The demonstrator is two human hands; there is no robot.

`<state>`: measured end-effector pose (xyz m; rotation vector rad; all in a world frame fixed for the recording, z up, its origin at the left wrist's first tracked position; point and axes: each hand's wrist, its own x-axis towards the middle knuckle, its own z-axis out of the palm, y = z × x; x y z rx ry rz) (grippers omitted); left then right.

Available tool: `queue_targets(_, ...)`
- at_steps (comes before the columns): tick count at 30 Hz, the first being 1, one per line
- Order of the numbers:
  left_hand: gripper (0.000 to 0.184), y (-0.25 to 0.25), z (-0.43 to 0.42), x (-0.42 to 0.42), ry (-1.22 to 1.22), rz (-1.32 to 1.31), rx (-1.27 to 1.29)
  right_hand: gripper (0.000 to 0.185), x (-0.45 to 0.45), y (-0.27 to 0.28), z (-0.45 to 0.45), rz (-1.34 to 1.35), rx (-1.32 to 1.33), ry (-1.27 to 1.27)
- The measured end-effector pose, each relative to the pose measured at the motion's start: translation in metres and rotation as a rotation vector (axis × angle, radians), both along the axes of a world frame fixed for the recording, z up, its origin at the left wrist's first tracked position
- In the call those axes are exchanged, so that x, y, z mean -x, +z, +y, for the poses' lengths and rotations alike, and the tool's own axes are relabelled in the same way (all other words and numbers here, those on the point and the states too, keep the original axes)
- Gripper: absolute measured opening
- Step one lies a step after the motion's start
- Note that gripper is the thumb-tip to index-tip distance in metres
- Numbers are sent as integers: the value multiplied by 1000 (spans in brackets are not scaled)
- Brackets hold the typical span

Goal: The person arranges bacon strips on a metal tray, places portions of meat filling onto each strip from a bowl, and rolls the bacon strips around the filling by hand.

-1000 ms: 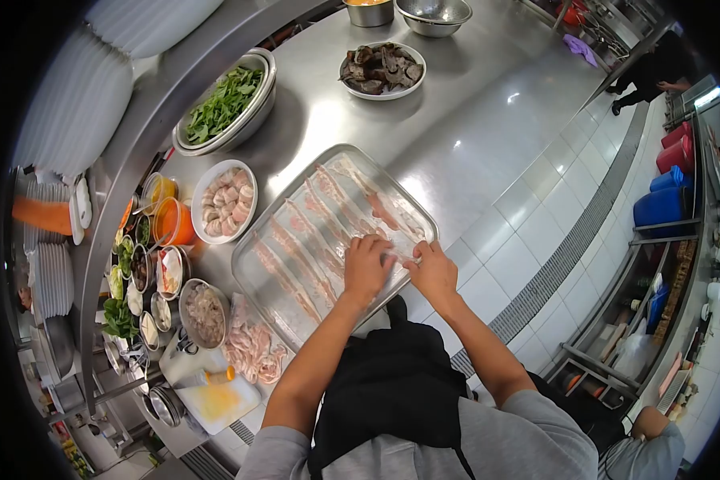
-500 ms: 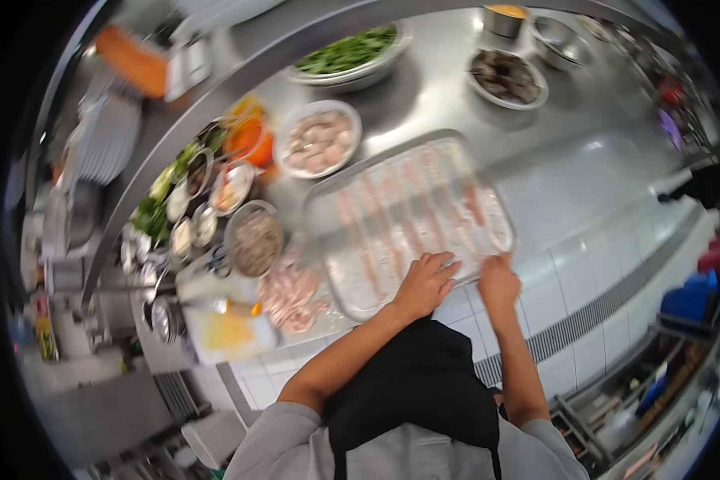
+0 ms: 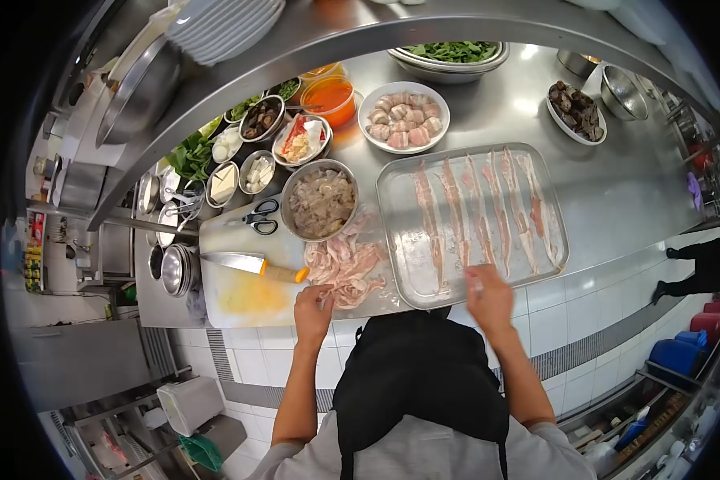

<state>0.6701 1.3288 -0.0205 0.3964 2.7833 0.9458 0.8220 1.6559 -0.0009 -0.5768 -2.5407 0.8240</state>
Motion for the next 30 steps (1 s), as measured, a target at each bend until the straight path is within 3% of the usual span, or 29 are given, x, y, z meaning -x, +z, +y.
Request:
queue_targets(4,35,-12,4,-4,-234,191,-73,10,54,-5,-77,-48,80,454)
queue_targets(6,36,-14,20,-2,-234,208,-66,8,81,-24,-113,-117,-5,538)
queue_targets(10,29,-32,21,12,-239,152,-20,7,112,-63,-142,-329,-231,512)
queue_targets(14,19,-38,6,28,-144,63,-122,16,117,-48,-134,-327,-68,454)
queue_targets(21,14,3,-14,44,79,-91,-408,11,112,-42,-129,-235,-63,280)
queue_targets(28,10,46,-27,67,108,30,-638,16,111,-36,-130,-366,11,206)
queue_targets(30,10,52,-33,74,110,33,-636,20,114,-27,-136,-239,64,271)
